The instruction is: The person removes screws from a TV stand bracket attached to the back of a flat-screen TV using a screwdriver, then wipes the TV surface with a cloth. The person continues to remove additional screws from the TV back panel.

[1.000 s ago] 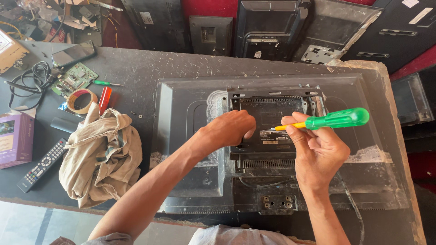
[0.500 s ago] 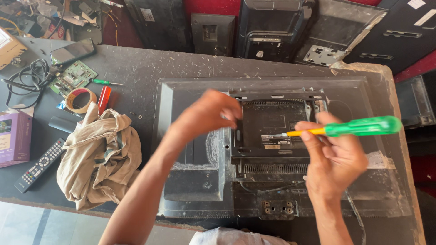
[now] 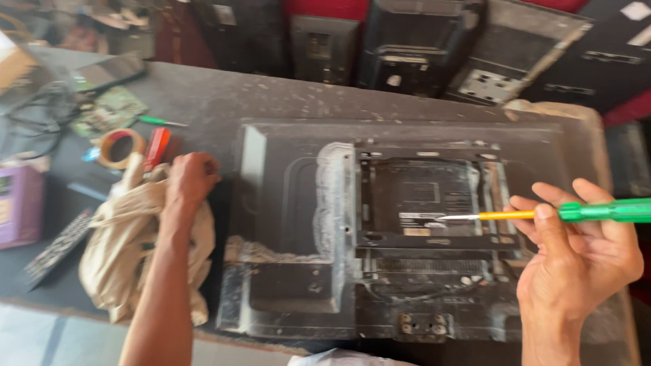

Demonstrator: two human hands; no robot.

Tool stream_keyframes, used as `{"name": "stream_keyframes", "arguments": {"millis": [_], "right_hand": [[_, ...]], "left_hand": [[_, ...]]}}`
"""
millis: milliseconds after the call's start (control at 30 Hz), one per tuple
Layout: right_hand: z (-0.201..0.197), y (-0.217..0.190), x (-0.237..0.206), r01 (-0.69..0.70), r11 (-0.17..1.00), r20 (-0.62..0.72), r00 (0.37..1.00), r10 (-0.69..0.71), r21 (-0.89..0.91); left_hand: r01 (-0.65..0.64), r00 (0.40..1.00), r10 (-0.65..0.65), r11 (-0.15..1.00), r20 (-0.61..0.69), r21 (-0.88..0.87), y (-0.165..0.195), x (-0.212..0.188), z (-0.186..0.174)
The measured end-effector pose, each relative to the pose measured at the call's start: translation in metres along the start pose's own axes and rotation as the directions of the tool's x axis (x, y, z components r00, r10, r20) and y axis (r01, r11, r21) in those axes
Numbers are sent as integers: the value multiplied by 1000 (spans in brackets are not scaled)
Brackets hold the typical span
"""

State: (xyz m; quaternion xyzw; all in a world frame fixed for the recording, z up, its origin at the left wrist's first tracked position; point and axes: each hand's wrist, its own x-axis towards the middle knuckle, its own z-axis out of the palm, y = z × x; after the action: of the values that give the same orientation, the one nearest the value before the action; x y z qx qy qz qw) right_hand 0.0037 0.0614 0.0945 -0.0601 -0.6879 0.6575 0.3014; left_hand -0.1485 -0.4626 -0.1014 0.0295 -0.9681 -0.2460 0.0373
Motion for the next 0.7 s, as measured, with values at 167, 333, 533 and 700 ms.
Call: {"name": "stream_keyframes", "arguments": {"millis": [167, 333, 533, 700], "right_hand": [[-29, -4, 23, 69, 997, -26, 997, -68, 30], [-60, 9, 26, 246, 902, 86, 969, -230, -356], [-69, 27, 22, 318, 852, 144, 948, -284, -416], [-62, 31, 33, 379, 869, 197, 923, -330, -318]], "left_hand": [[2, 995, 6, 996, -95, 85, 43, -9, -5], [-253, 879, 261, 965, -400, 72, 138, -23, -16], [-669, 740, 602, 705, -298, -236, 294, -67, 17], [-465, 785, 618, 631, 40, -622, 396, -94, 46]]}}
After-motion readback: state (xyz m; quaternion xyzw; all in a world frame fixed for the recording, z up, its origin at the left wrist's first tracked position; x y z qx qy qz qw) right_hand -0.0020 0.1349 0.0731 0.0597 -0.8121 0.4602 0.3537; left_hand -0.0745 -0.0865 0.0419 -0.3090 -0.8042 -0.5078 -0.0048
